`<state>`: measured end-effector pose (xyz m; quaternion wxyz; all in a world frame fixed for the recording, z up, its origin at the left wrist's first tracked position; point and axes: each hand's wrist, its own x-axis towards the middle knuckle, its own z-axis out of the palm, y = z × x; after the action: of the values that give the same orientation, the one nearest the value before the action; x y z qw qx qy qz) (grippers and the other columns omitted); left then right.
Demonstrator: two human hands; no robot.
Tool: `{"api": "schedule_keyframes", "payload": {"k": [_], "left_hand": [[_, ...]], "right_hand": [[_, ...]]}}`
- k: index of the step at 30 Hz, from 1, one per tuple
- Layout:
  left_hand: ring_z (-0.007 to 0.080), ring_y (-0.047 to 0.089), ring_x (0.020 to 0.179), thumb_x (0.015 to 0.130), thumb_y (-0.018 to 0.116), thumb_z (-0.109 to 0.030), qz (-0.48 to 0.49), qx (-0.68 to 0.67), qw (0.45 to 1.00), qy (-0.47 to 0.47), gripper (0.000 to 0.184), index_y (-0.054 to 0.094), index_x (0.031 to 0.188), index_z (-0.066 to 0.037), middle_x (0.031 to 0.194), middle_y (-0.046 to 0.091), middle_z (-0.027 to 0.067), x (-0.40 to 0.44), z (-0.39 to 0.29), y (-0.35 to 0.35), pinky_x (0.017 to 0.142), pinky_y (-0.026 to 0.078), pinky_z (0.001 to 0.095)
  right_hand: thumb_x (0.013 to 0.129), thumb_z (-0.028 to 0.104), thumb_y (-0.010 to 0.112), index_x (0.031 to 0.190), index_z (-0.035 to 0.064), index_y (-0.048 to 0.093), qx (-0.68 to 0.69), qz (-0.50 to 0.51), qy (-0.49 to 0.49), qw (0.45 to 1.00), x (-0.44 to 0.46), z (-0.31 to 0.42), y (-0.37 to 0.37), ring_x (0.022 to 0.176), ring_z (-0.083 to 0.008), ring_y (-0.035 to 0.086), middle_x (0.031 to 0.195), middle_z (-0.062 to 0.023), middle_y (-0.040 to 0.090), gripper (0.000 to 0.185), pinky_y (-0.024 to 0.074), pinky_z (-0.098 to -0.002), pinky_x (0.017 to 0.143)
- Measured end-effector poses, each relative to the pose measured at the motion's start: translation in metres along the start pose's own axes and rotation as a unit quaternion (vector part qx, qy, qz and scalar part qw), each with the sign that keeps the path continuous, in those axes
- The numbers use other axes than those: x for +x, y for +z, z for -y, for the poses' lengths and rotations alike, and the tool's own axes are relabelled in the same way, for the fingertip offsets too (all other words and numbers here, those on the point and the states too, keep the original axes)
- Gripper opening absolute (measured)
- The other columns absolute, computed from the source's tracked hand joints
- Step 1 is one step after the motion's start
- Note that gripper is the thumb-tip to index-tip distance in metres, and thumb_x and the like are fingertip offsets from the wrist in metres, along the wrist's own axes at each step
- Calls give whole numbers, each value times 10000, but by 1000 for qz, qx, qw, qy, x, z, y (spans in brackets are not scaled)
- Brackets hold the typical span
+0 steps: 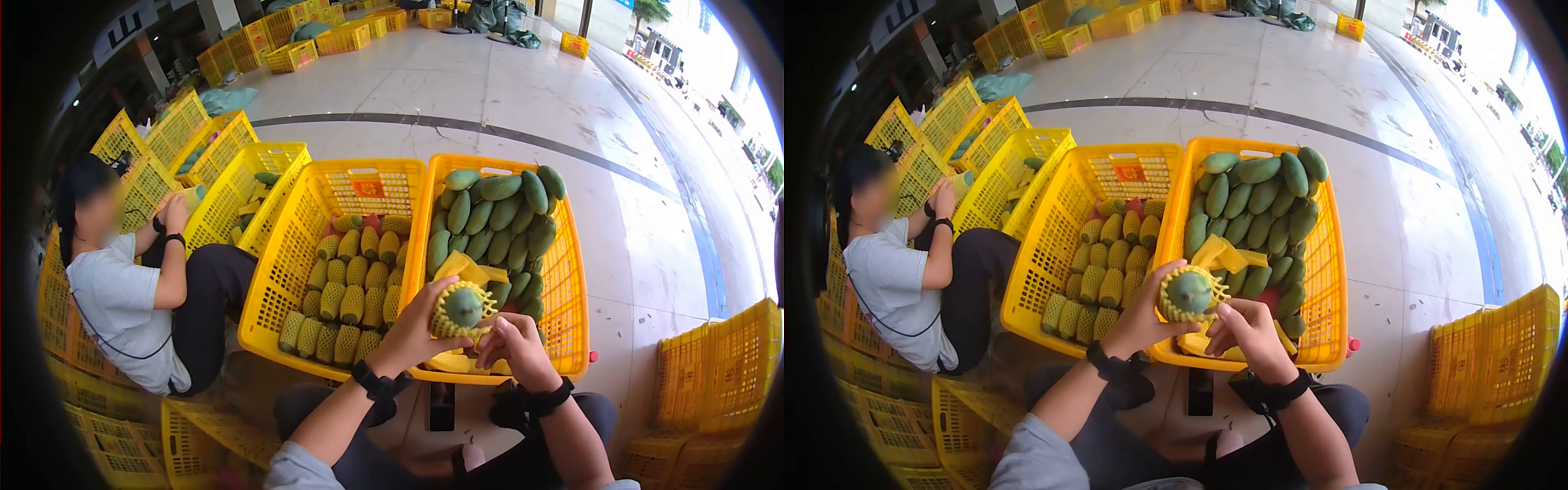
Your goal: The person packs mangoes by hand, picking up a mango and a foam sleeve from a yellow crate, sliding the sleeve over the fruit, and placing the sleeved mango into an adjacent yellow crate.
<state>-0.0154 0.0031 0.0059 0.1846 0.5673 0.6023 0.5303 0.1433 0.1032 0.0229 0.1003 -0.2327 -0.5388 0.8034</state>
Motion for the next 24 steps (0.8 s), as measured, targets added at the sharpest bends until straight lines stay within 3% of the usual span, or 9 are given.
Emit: {"api": "schedule_keyframes", "payload": {"k": [2,4,6,7,10,12,16,20,24], "left_hand": [[216,477,1022,736,655,-373,0,-106,991,-76,649,359,1202,-34,1114,476,108,-6,8,2,870,384,292],[182,466,1034,756,628,-402,-24,-285,921,-266,640,353,1204,-37,1086,490,71,-16,10,8,867,380,280],[177,436,1066,765,610,-422,-9,-341,890,-303,680,306,1244,-46,1130,451,68,-28,22,18,899,359,291],[178,424,1078,761,613,-423,4,-376,885,-273,715,269,1266,-52,1152,428,77,-30,19,21,909,350,299],[176,390,1110,737,650,-396,66,-405,878,-246,820,171,1316,-68,1203,370,93,-31,17,22,936,326,317],[177,403,1095,709,688,-356,115,-373,884,-258,838,178,1309,-67,1177,392,84,-30,12,22,931,332,319],[170,429,1052,704,698,-321,89,-408,867,-271,807,204,1284,-54,1135,417,77,-30,11,29,912,351,316],[170,469,1009,687,706,-309,43,-467,818,-332,705,316,1213,-45,1086,469,85,-28,3,16,866,386,303],[169,562,857,672,708,-319,-16,-396,871,-288,594,420,1101,-26,946,541,75,2,22,-55,752,482,295]], "right_hand": [[785,161,603,943,-58,519,81,-14,-64,995,-2,4,6,642,-138,588,765,-86,568,283,474,-227,544],[738,130,653,945,-26,536,-3,9,-97,995,0,8,9,623,-124,557,784,-69,545,285,459,-222,541],[713,97,669,936,4,537,-389,-40,-175,904,0,13,10,762,-146,559,921,-85,544,275,482,-245,608],[721,117,665,887,16,545,-441,-75,-182,875,0,10,9,803,-139,548,981,-78,521,227,477,-252,628],[706,119,675,835,15,523,-379,-77,-274,881,12,-8,-3,736,-196,550,950,-89,502,225,463,-256,570],[738,73,629,808,-15,490,-338,-62,-247,906,8,-3,-2,751,-197,573,969,-124,545,179,482,-274,600],[777,10,566,801,-52,459,-281,-89,-190,937,4,0,-1,756,-154,599,902,-148,604,126,493,-265,639],[823,50,533,889,-3,443,-68,-133,-151,977,5,-6,-6,820,-129,587,948,-106,594,124,478,-231,666],[825,60,511,979,39,422,-90,-210,-92,969,1,6,-12,772,-129,589,908,-66,576,180,451,-211,642]]}}
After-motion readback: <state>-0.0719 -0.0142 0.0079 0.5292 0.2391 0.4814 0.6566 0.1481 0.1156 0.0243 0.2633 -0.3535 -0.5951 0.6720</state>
